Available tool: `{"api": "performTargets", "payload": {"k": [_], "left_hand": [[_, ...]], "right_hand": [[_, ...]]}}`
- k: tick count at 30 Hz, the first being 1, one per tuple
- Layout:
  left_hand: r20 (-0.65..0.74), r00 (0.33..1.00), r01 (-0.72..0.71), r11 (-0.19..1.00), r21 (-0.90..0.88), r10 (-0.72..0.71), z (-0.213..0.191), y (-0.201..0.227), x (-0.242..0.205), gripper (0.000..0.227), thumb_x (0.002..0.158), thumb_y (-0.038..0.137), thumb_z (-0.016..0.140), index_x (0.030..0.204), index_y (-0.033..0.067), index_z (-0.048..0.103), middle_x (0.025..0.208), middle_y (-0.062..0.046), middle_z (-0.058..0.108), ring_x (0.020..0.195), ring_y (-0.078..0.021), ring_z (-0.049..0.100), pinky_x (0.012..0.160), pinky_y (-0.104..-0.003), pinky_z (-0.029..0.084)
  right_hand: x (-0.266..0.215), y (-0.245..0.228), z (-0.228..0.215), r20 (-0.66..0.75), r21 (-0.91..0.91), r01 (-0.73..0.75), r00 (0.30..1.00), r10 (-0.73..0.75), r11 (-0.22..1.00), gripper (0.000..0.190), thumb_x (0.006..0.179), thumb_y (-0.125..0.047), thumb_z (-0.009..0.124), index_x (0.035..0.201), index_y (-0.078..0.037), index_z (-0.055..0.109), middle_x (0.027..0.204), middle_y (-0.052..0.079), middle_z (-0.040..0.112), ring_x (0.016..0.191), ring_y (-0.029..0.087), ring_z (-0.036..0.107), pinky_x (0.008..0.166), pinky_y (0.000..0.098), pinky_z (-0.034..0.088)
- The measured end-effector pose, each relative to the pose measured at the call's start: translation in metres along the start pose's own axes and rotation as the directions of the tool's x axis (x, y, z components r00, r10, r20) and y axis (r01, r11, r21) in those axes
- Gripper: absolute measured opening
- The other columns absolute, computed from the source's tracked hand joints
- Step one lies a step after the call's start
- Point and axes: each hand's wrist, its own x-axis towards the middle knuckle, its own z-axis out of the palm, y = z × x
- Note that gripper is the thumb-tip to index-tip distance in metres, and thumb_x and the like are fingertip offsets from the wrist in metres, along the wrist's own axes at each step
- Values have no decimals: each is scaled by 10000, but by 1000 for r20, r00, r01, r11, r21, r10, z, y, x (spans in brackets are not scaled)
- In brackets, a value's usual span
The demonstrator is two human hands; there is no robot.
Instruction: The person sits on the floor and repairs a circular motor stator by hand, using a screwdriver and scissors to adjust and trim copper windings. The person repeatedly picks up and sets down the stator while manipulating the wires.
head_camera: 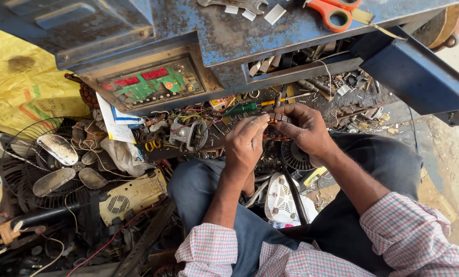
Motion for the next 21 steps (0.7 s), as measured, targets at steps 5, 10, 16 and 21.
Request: {"api": "performTargets", "payload": {"k": [5,10,16,21], "left_hand": [[-51,996,-72,994,78,76,5,-4,1,184,899,8,788,1068,71,751,1027,-108,751,916,-244,763,768,-318,638],[-28,983,-179,979,100,183,14,-12,-1,167,889,-17,794,1038,28,735,1036,-102,737,948,-247,750,811,-334,643],[46,978,-209,974,90,206,9,-13,-2,211,858,-67,763,1043,30,737,1060,-114,736,971,-270,746,839,-354,642],[116,980,-160,987,-15,161,0,-16,1,203,874,-80,736,1024,55,729,1053,-89,747,977,-257,757,844,-349,654]], "right_hand": [[-2,-5,1,8,34,-23,1000,22,999,318,915,-28,702,1229,-10,657,1125,77,720,987,131,696,902,301,605],[-3,-9,2,10,1,-42,999,42,999,329,908,-47,712,1231,-14,658,1119,83,726,969,133,700,885,303,604],[-4,-14,1,3,-1,-56,998,56,998,330,914,-65,708,1236,-21,651,1088,88,726,945,135,712,855,311,615],[-3,-10,0,28,-56,-36,999,38,998,337,912,-52,706,1242,-15,645,1074,115,737,938,161,735,848,319,627]]}}
